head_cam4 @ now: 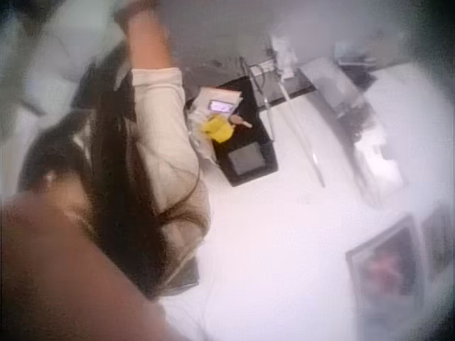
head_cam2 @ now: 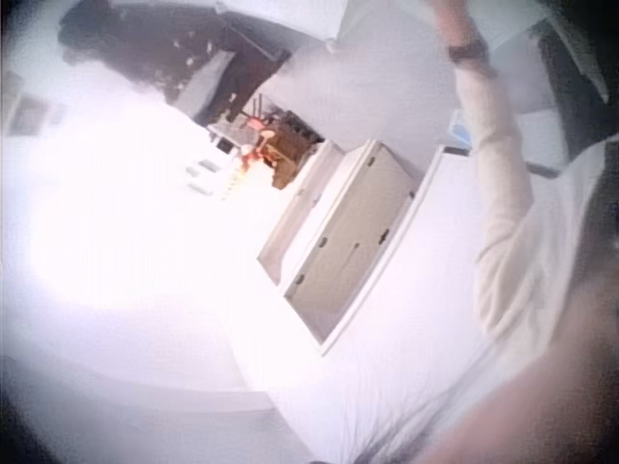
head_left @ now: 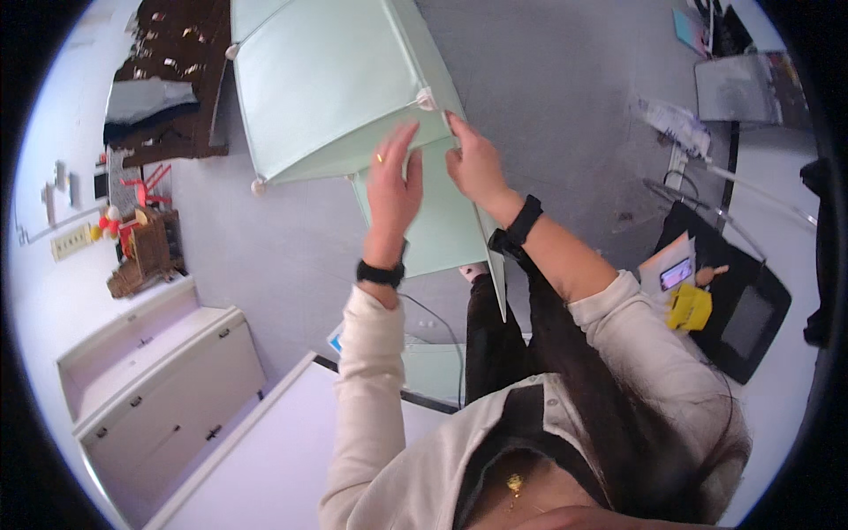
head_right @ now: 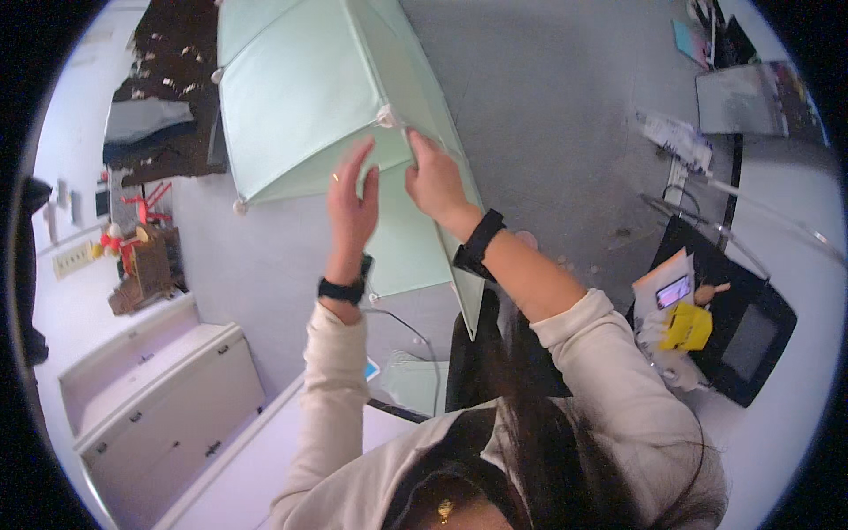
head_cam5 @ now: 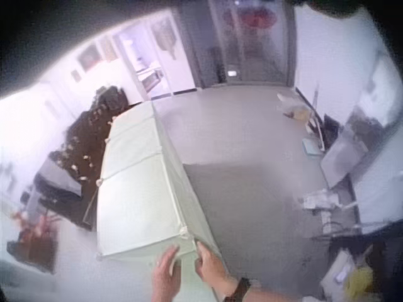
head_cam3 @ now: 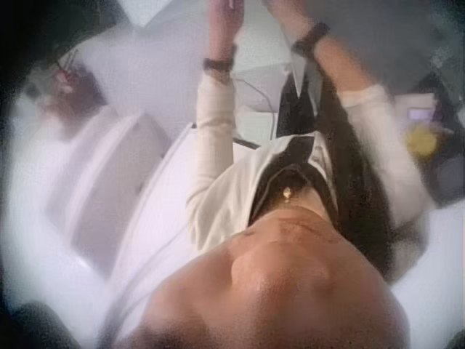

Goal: The person assembles a modular structure by connecting light green plastic panels with white corner connectors and zip ties. They repeatedly pick up panels, align edges, insert connectors, and secure joints with zip ties.

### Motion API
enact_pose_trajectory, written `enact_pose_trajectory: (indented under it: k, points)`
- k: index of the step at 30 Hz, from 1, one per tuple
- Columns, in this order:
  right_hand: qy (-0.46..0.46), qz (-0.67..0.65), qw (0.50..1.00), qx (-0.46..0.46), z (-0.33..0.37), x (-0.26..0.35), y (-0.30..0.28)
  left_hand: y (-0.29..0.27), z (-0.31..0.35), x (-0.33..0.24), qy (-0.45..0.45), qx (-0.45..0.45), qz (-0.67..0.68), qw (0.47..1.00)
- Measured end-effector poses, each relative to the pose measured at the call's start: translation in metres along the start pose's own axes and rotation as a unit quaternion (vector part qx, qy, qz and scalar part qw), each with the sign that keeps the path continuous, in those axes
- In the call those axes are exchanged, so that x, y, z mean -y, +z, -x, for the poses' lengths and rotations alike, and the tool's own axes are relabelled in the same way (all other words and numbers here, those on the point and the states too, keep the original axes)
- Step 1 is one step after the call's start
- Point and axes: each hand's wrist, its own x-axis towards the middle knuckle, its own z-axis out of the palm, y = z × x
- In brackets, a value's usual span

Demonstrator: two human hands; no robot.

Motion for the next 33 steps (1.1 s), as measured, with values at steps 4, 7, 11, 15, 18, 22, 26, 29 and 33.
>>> enact_pose_trajectory:
  k: [4, 7, 11, 15, 18, 22, 26, 29, 33]
  points:
    - [-0.042, -0.011, 0.998, -0.041, 0.004, 0.000, 0.000, 0.008, -0.082, 0.016, 0.158, 0.129, -0.140, 0.969]
    - [-0.029, -0.030, 0.999, -0.033, 0.003, -0.001, 0.001, 0.011, -0.105, 0.035, 0.181, 0.246, -0.148, 0.941]
    - [-0.050, -0.019, 0.997, -0.061, 0.005, -0.006, 0.006, 0.018, -0.113, 0.057, 0.228, 0.260, -0.122, 0.930]
    - [-0.058, -0.018, 0.996, -0.069, 0.008, -0.010, 0.010, 0.024, -0.114, 0.070, 0.257, 0.245, -0.090, 0.930]
    - [-0.058, -0.011, 0.996, -0.066, 0.009, -0.012, 0.008, 0.026, -0.115, 0.073, 0.263, 0.244, -0.088, 0.929]
    - [-0.062, 0.026, 0.996, -0.061, 0.010, -0.012, 0.004, 0.027, -0.116, 0.075, 0.262, 0.243, -0.061, 0.932]
    - [-0.023, 0.067, 0.997, -0.010, 0.011, -0.009, 0.001, 0.027, -0.115, 0.076, 0.268, 0.244, -0.058, 0.930]
    - [-0.021, 0.109, 0.994, -0.002, 0.012, -0.006, -0.002, 0.027, -0.115, 0.076, 0.275, 0.245, -0.048, 0.928]
    - [-0.010, 0.147, 0.989, 0.030, 0.015, -0.005, -0.007, 0.028, -0.116, 0.076, 0.284, 0.242, -0.045, 0.927]
